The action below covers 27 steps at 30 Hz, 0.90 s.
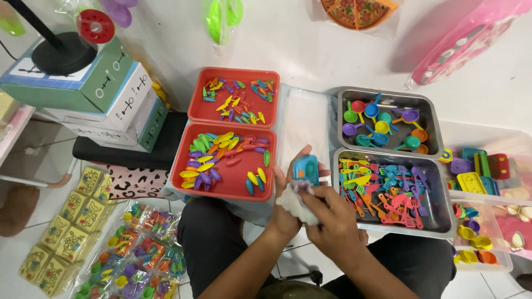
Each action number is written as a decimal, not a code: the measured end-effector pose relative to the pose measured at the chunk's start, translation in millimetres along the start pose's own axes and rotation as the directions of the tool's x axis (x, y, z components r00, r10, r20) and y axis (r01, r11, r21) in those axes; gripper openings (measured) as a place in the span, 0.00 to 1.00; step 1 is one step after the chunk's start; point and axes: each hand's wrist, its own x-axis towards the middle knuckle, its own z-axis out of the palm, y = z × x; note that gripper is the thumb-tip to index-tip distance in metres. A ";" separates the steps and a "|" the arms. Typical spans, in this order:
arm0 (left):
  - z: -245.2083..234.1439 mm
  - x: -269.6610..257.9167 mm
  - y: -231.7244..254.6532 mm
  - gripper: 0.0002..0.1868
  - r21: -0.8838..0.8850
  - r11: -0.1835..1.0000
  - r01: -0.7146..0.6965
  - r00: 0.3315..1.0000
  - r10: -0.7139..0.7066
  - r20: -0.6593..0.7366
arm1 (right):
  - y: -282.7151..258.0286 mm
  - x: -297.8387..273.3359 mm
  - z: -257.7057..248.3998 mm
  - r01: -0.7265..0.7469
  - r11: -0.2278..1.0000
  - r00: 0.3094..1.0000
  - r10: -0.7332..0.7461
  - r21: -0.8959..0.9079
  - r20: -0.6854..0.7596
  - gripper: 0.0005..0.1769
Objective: Sorting, cleaning, and packing small plastic toys into bags and trays.
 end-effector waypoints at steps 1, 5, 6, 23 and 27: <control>-0.2 -3.2 -0.6 0.48 0.002 1.000 -0.002 1.000 0.002 0.000 | 1.1 4.2 -0.3 0.001 1.000 1.000 -0.001 0.002 -0.001 0.24; -20.4 -15.4 -18.4 0.34 0.567 0.821 0.073 0.997 -0.039 -0.072 | 12.9 22.1 -2.2 -0.010 1.000 0.984 0.011 0.011 -0.178 0.23; -30.5 -18.5 -26.0 0.42 0.756 0.636 0.155 0.982 -0.019 -0.186 | 17.3 26.5 -2.4 0.033 0.999 0.966 -0.028 0.017 -0.257 0.15; -8.3 35.6 -5.9 0.13 0.847 0.530 -0.051 0.985 0.165 -0.044 | 74.7 -28.0 -23.8 -0.573 0.680 0.716 0.687 0.458 -0.124 0.10; -1.5 57.9 -5.9 0.17 0.950 0.292 -0.109 0.990 -0.058 0.131 | 93.1 -36.3 -38.2 -0.605 0.675 0.660 0.722 0.423 -0.209 0.06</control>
